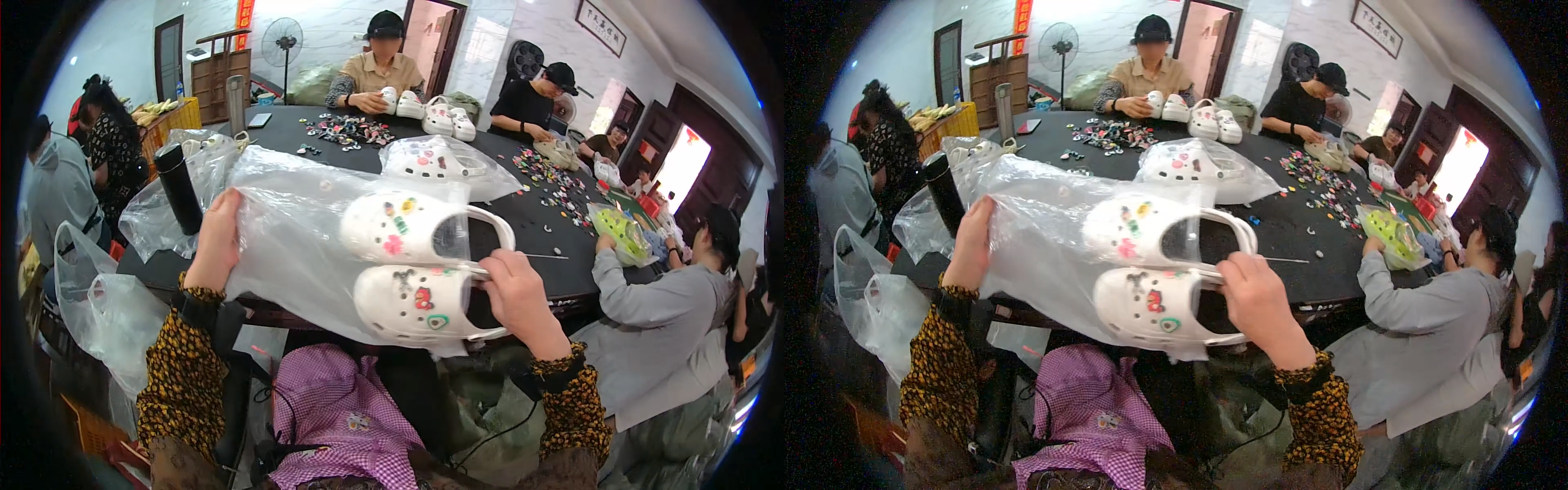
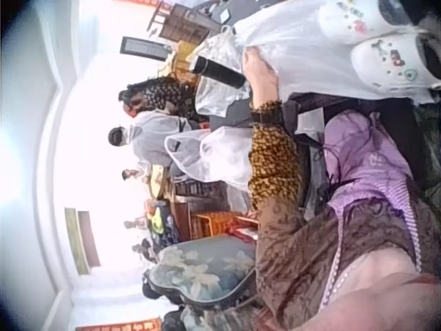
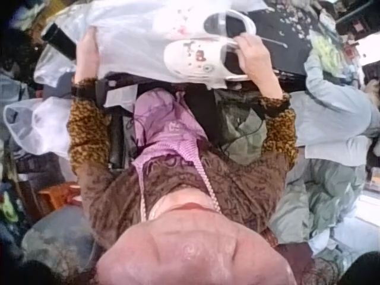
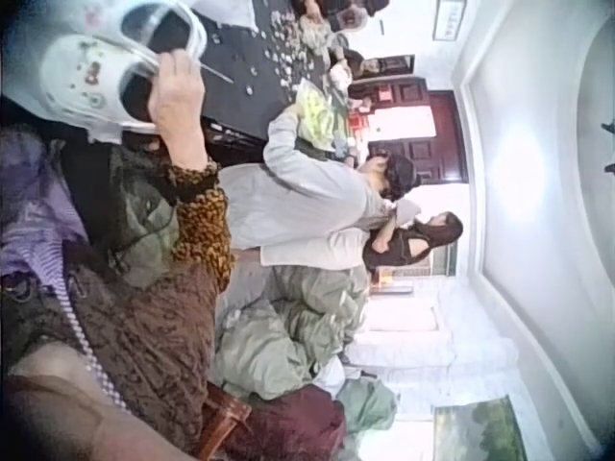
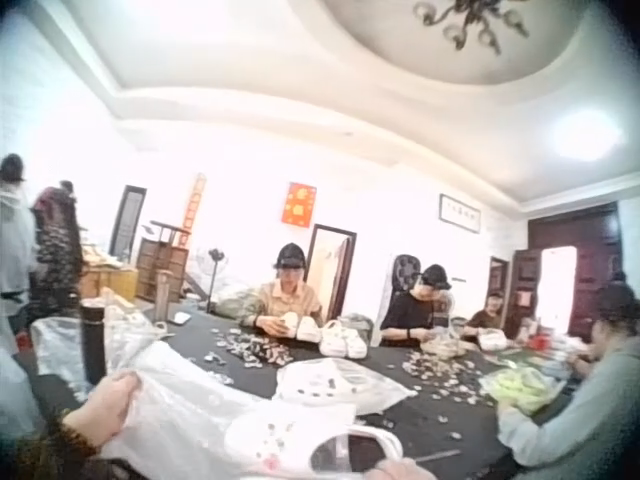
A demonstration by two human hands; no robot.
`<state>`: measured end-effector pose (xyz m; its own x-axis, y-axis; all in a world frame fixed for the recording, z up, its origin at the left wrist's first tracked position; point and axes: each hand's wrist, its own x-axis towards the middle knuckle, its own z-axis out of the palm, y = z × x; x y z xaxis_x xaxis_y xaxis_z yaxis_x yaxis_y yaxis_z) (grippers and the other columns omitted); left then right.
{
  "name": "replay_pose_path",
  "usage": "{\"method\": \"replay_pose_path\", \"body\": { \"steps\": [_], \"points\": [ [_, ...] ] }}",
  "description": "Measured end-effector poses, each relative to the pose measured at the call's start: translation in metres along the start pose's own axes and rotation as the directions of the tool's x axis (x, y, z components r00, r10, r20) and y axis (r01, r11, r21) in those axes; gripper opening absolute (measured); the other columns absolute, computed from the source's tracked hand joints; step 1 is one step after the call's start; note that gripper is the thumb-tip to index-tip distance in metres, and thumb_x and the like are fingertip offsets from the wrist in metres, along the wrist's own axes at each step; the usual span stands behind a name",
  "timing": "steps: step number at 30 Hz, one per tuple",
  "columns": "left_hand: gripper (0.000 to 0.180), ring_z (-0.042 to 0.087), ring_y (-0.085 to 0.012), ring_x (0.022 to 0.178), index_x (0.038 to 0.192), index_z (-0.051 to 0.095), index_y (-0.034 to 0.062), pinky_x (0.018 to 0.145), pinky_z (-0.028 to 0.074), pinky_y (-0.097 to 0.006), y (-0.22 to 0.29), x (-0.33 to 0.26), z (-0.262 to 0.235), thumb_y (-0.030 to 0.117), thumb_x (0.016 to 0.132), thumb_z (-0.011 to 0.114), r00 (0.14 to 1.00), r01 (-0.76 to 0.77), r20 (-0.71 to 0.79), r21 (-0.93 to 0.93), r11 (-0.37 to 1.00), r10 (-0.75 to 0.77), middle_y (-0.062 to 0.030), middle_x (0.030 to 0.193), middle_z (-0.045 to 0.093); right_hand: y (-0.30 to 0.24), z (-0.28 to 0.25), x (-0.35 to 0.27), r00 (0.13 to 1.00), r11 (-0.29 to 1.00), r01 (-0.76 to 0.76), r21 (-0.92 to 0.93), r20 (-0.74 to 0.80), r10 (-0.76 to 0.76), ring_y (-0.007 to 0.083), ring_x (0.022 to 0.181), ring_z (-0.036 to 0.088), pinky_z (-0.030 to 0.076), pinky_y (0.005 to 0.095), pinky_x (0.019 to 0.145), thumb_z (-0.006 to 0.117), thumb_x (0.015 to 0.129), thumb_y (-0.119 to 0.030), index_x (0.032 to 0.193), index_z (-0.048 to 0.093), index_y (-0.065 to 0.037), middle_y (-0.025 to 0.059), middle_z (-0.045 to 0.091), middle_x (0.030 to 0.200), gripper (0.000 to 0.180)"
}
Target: Decorating white foam clogs with charms and packaging them into plastic bags.
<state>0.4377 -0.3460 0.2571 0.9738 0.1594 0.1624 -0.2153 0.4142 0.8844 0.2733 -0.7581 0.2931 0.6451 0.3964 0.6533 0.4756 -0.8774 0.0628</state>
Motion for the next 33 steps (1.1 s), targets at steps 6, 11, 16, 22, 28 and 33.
{"method": "replay_pose_path", "body": {
  "steps": [6,11,16,22,28,33],
  "points": [
    [0.027,0.060,-0.0175,0.090,0.110,0.058,0.0003,0.082,0.049,-0.033,0.006,0.032,-0.034,0.024,0.099,0.050,0.995,-0.019,-0.098,-0.006,1.000,0.018,-0.0066,0.097,0.063,0.020,-0.008,-0.020,1.000,0.995,0.000,-0.102,0.027,0.002,0.0339,0.089,0.055,0.047,0.0415,0.078,0.063,0.067,0.005,0.097,0.058,-0.004,0.0127,0.057,0.101,0.032],
    [0.023,0.061,-0.0186,0.087,0.105,0.058,0.0009,0.080,0.050,-0.034,-0.004,0.065,-0.077,0.021,0.098,0.050,0.985,-0.101,-0.137,0.042,0.994,0.105,-0.0071,0.094,0.062,0.036,-0.023,-0.044,1.000,0.983,-0.011,-0.184,0.013,0.013,0.0333,0.090,0.054,0.046,0.0416,0.079,0.062,0.065,0.005,0.097,0.060,-0.005,0.0125,0.057,0.101,0.033],
    [0.020,0.061,-0.0194,0.082,0.100,0.059,0.0020,0.073,0.050,-0.034,0.000,0.073,-0.092,0.021,0.094,0.054,0.969,-0.155,-0.201,-0.061,0.986,0.140,-0.0077,0.092,0.062,0.053,-0.039,-0.068,0.977,0.960,-0.213,-0.179,-0.049,0.208,0.0360,0.096,0.054,0.045,0.0414,0.084,0.061,0.070,0.007,0.098,0.058,-0.001,0.0164,0.057,0.103,0.029],
    [0.036,0.061,-0.0247,0.094,0.115,0.055,-0.0035,0.079,0.048,-0.033,0.021,0.056,-0.054,0.024,0.092,0.060,0.994,-0.111,0.010,0.167,0.980,0.111,-0.0132,0.104,0.061,0.064,-0.040,-0.068,0.929,0.941,-0.333,-0.054,-0.190,0.318,0.0377,0.092,0.054,0.044,0.0409,0.081,0.056,0.071,0.006,0.098,0.056,0.002,0.0180,0.055,0.098,0.027],
    [0.058,0.042,-0.0360,0.127,0.132,0.044,-0.0038,0.103,0.035,-0.042,0.031,0.035,-0.045,0.022,0.085,0.067,0.481,-0.201,0.269,0.960,-0.194,0.834,-0.0227,0.140,0.041,0.063,-0.019,-0.043,0.856,0.863,-0.481,0.157,-0.129,0.500,0.0302,0.082,0.057,0.046,0.0361,0.072,0.057,0.071,0.005,0.097,0.057,0.002,0.0154,0.054,0.090,0.026],
    [0.063,0.037,-0.0380,0.132,0.137,0.045,0.0094,0.107,0.031,-0.048,0.022,-0.036,0.010,0.026,0.082,0.071,0.654,-0.629,0.670,0.740,-0.239,0.352,-0.0191,0.146,0.036,0.044,-0.003,-0.013,0.774,0.728,-0.603,0.325,0.017,0.634,0.0188,0.073,0.058,0.046,0.0302,0.066,0.062,0.072,0.004,0.096,0.060,0.003,0.0115,0.057,0.086,0.024]
  ]
}}
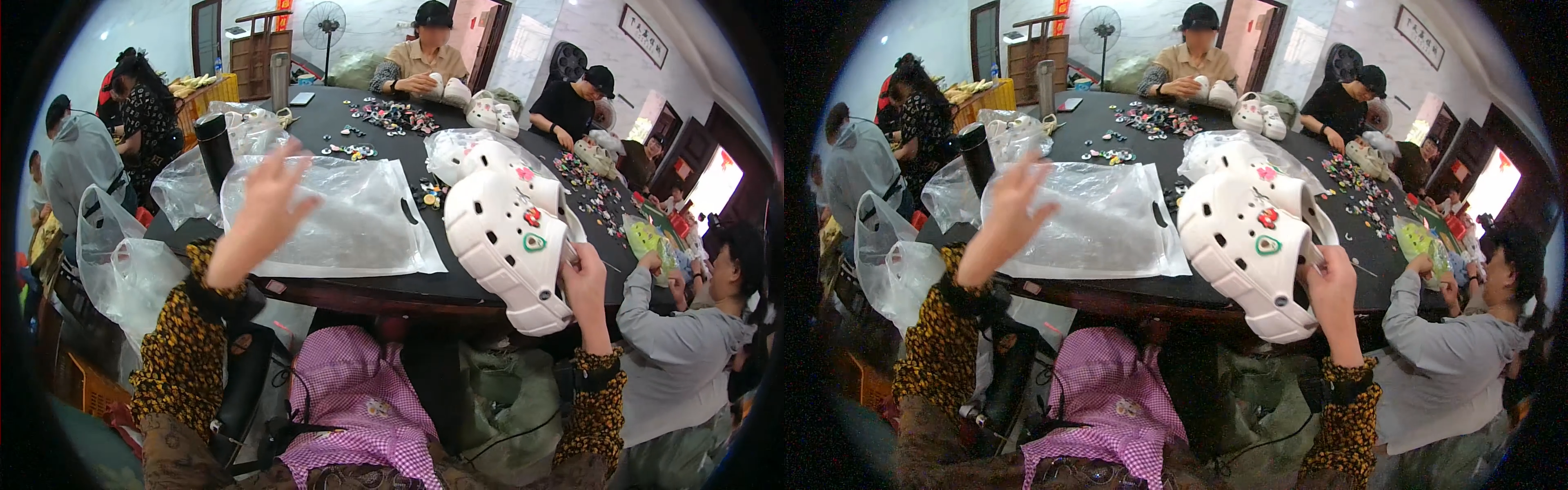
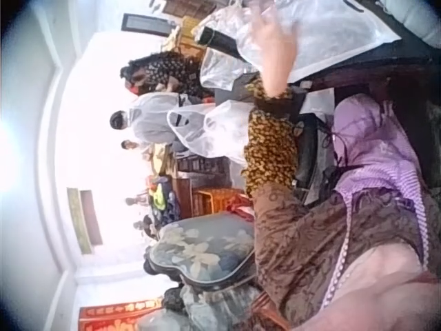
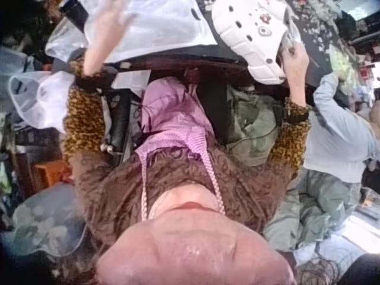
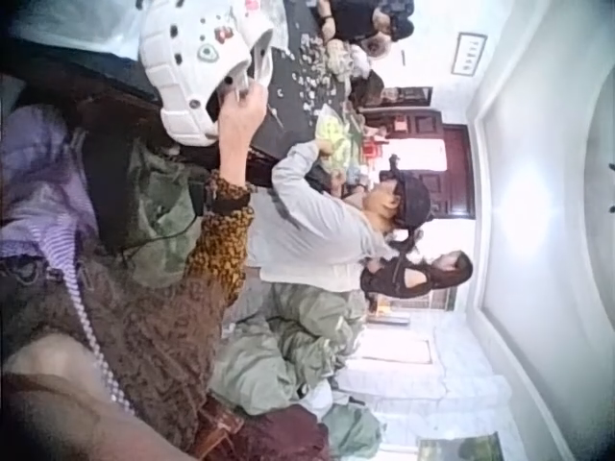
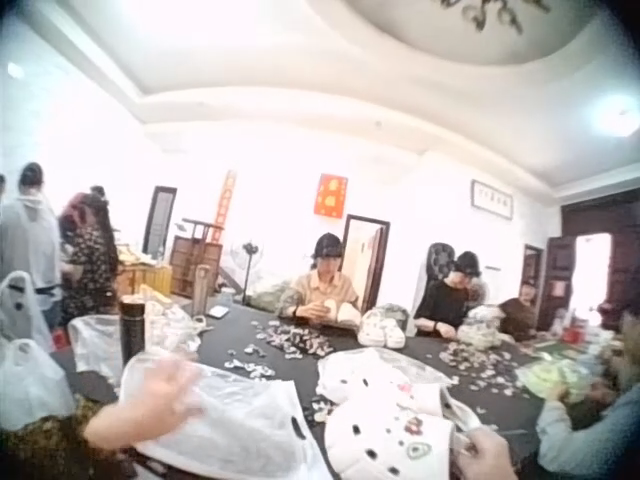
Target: Decorating white foam clogs with charms and packaging them into plastic bags.
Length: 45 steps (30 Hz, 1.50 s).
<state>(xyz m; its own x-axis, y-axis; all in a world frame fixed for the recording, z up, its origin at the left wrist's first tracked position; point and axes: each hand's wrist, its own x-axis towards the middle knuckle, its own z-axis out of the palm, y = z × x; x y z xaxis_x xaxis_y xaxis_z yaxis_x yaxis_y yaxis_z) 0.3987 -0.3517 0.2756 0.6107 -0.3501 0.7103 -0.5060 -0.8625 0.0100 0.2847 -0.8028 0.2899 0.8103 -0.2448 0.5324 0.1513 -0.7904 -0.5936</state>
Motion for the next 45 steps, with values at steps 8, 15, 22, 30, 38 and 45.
{"method": "replay_pose_path", "body": {
  "steps": [8,15,22,30,38,45],
  "points": [
    [0.051,0.037,-0.0391,0.130,0.133,0.050,0.0171,0.104,0.030,-0.054,0.056,-0.046,0.041,0.034,0.086,0.064,0.857,-0.161,0.467,-0.159,0.974,0.218,-0.0159,0.142,0.041,-0.021,0.057,0.021,0.987,0.997,0.069,0.047,0.145,-0.075,0.0277,0.076,0.060,0.047,0.0360,0.070,0.072,0.070,-0.010,0.093,0.063,0.002,0.0152,0.059,0.086,0.028],
    [0.037,0.042,-0.0342,0.126,0.117,0.063,0.0209,0.103,0.032,-0.050,0.023,-0.031,0.045,0.008,0.084,0.055,0.818,-0.226,0.545,0.008,0.974,0.185,-0.0125,0.132,0.051,-0.054,0.085,0.044,0.958,0.965,0.243,-0.096,0.178,-0.224,0.0364,0.080,0.057,0.045,0.0419,0.070,0.071,0.066,-0.020,0.086,0.063,0.003,0.0203,0.058,0.085,0.031],
    [0.043,0.054,-0.0379,0.110,0.127,0.050,-0.0042,0.096,0.041,-0.045,0.020,-0.030,0.036,0.001,0.084,0.051,0.970,0.125,0.239,-0.392,0.911,-0.030,-0.0213,0.121,0.057,-0.058,0.127,0.051,0.946,0.985,0.050,0.163,0.310,-0.099,0.0186,0.069,0.065,0.051,0.0315,0.064,0.072,0.074,-0.017,0.102,0.064,0.005,0.0133,0.065,0.080,0.037],
    [0.058,0.049,-0.0387,0.121,0.134,0.039,-0.0093,0.100,0.039,-0.041,0.041,-0.029,0.019,0.025,0.092,0.059,0.943,0.321,0.276,-0.593,0.738,-0.188,-0.0289,0.130,0.048,-0.101,0.115,0.003,0.821,0.889,0.241,0.390,0.405,-0.401,0.0103,0.069,0.062,0.050,0.0239,0.056,0.060,0.086,-0.003,0.121,0.054,0.002,0.0089,0.057,0.107,0.036],
    [0.066,0.046,-0.0424,0.122,0.131,0.041,-0.0092,0.101,0.039,-0.044,0.048,-0.028,0.027,0.023,0.080,0.069,0.957,0.265,0.254,-0.558,0.786,-0.142,-0.0305,0.130,0.046,-0.074,0.091,0.018,0.918,0.886,0.350,0.304,0.078,-0.389,0.0201,0.081,0.063,0.050,0.0300,0.074,0.053,0.084,0.005,0.109,0.058,0.001,0.0156,0.057,0.114,0.026],
    [0.061,0.048,-0.0391,0.122,0.133,0.041,-0.0067,0.103,0.037,-0.039,0.065,-0.012,0.040,0.009,0.077,0.061,0.971,0.213,0.213,-0.562,0.799,-0.109,-0.0271,0.128,0.051,-0.004,0.121,0.036,0.913,0.896,-0.211,0.391,0.407,0.037,0.0147,0.085,0.060,0.049,0.0269,0.073,0.053,0.092,-0.013,0.123,0.056,-0.001,0.0075,0.064,0.103,0.033]
  ]
}}
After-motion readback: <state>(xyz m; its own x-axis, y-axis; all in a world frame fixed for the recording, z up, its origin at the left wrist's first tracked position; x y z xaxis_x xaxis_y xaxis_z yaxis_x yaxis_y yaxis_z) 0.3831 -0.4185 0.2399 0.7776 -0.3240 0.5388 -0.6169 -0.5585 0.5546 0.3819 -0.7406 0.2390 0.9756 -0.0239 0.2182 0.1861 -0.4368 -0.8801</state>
